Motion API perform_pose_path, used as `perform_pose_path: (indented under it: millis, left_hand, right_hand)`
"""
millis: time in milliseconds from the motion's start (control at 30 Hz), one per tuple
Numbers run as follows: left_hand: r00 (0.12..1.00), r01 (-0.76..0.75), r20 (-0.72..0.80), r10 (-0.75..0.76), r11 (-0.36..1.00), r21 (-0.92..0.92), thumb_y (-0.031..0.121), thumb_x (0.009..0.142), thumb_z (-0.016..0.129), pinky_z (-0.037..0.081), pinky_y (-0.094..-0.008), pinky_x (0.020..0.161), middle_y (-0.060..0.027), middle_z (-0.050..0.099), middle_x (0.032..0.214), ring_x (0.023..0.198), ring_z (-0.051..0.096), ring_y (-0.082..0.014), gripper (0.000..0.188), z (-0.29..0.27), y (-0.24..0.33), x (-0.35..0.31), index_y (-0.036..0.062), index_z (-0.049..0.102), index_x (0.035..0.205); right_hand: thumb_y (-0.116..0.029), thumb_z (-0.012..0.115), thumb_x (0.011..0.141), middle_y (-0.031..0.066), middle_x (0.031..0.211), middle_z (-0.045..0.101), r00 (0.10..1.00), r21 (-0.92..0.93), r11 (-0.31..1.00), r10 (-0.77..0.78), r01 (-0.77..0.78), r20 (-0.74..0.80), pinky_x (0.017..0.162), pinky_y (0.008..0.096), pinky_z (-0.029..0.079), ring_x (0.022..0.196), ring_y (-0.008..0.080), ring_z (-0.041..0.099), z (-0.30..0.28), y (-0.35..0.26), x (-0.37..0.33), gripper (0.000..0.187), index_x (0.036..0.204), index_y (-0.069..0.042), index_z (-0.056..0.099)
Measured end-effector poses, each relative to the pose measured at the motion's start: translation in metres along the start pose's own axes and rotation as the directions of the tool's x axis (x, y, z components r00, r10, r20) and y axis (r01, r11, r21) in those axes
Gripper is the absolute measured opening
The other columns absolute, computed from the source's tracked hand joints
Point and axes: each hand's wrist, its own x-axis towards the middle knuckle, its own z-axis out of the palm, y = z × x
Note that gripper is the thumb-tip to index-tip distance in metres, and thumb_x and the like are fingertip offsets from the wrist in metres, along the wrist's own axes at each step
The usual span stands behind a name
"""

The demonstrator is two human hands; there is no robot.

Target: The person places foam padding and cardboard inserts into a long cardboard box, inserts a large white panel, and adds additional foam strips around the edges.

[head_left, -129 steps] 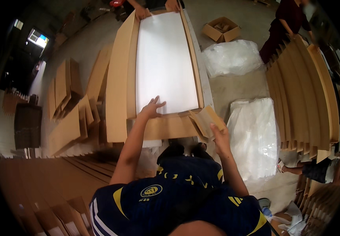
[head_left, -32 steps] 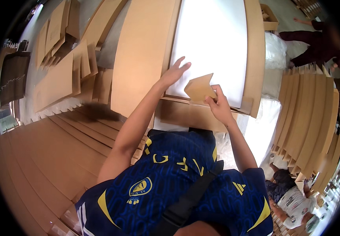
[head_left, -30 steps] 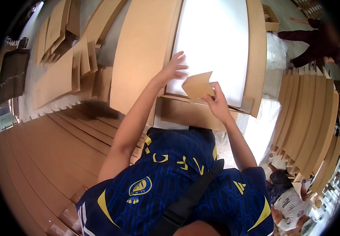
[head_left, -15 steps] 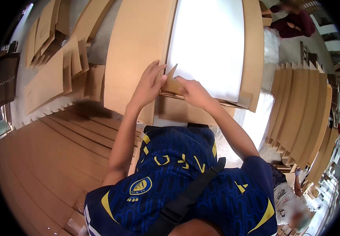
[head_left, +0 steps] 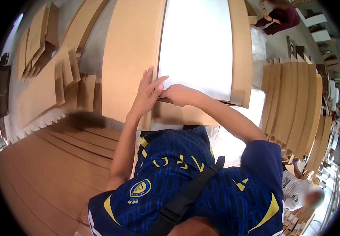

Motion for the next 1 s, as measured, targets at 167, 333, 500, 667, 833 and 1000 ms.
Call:
perform_pose_path:
  millis: [167,333,500,667,833,1000]
  left_hand:
    - [0.989,-0.129,-0.031,0.146,0.939,0.319,0.021,0.096,0.065,0.025,-0.0545,0.120,-0.0260,0.022,0.165,0.150,0.022,-0.0503,0.020,0.011,-0.007,-0.002,0.0045,0.076,0.097]
    - [0.986,-0.163,0.040,0.162,0.873,0.460,0.017,0.096,0.064,0.023,-0.0501,0.122,-0.0259,0.019,0.166,0.151,0.022,-0.0476,0.020,0.007,-0.010,0.000,0.0001,0.075,0.095]
    - [0.975,-0.223,0.097,0.202,0.836,0.501,0.015,0.095,0.065,0.022,-0.0503,0.123,-0.0279,0.016,0.166,0.151,0.022,-0.0481,0.019,0.011,-0.019,0.002,-0.0012,0.074,0.092]
    - [0.965,-0.256,0.188,0.181,0.794,0.552,0.015,0.095,0.066,0.029,-0.0525,0.119,-0.0279,0.022,0.163,0.148,0.027,-0.0487,0.018,0.000,-0.014,0.008,0.0005,0.072,0.104]
    - [0.971,-0.233,0.060,0.232,0.862,0.450,0.014,0.096,0.067,0.042,-0.0498,0.107,-0.0250,0.050,0.144,0.131,0.050,-0.0428,0.020,0.019,0.083,0.004,0.0069,0.073,0.114]
    - [0.552,-0.173,0.833,-0.044,0.971,0.166,0.016,0.096,0.068,0.053,-0.0391,0.092,-0.0153,0.074,0.105,0.099,0.070,-0.0323,0.021,0.112,0.156,-0.046,0.0029,0.072,0.113]
  right_hand:
    - [-0.004,0.058,0.085,0.0177,0.096,0.072,0.985,-0.097,0.995,0.043,-0.027,0.166,0.080,0.0480,0.055,0.091,0.0382,0.069,0.002,0.013,0.016,0.046,0.130,-0.009,0.059]
    - [-0.027,0.063,0.093,0.0199,0.103,0.072,0.994,0.033,0.994,0.099,-0.101,0.054,0.083,0.0505,0.054,0.097,0.0409,0.068,-0.038,-0.011,-0.026,0.028,0.110,-0.006,0.068]
    - [-0.054,0.047,0.101,0.0226,0.101,0.071,0.964,0.183,0.967,0.206,-0.175,-0.167,0.084,0.0518,0.053,0.097,0.0425,0.068,0.031,-0.007,-0.034,0.054,0.115,-0.007,0.067]
    - [-0.041,0.052,0.103,0.0157,0.104,0.071,0.596,0.258,0.966,0.200,0.012,-0.777,0.083,0.0504,0.053,0.098,0.0392,0.068,0.071,-0.034,-0.058,0.041,0.126,-0.009,0.064]
    - [-0.031,0.055,0.103,0.0104,0.105,0.071,0.376,0.397,0.902,0.313,0.171,-0.872,0.084,0.0451,0.054,0.101,0.0333,0.068,0.116,-0.053,-0.152,0.031,0.124,-0.012,0.067]
    - [-0.031,0.054,0.103,0.0105,0.105,0.072,0.287,0.602,0.789,0.553,0.123,-0.782,0.084,0.0437,0.053,0.098,0.0320,0.068,0.199,-0.031,-0.257,0.029,0.118,-0.012,0.071]
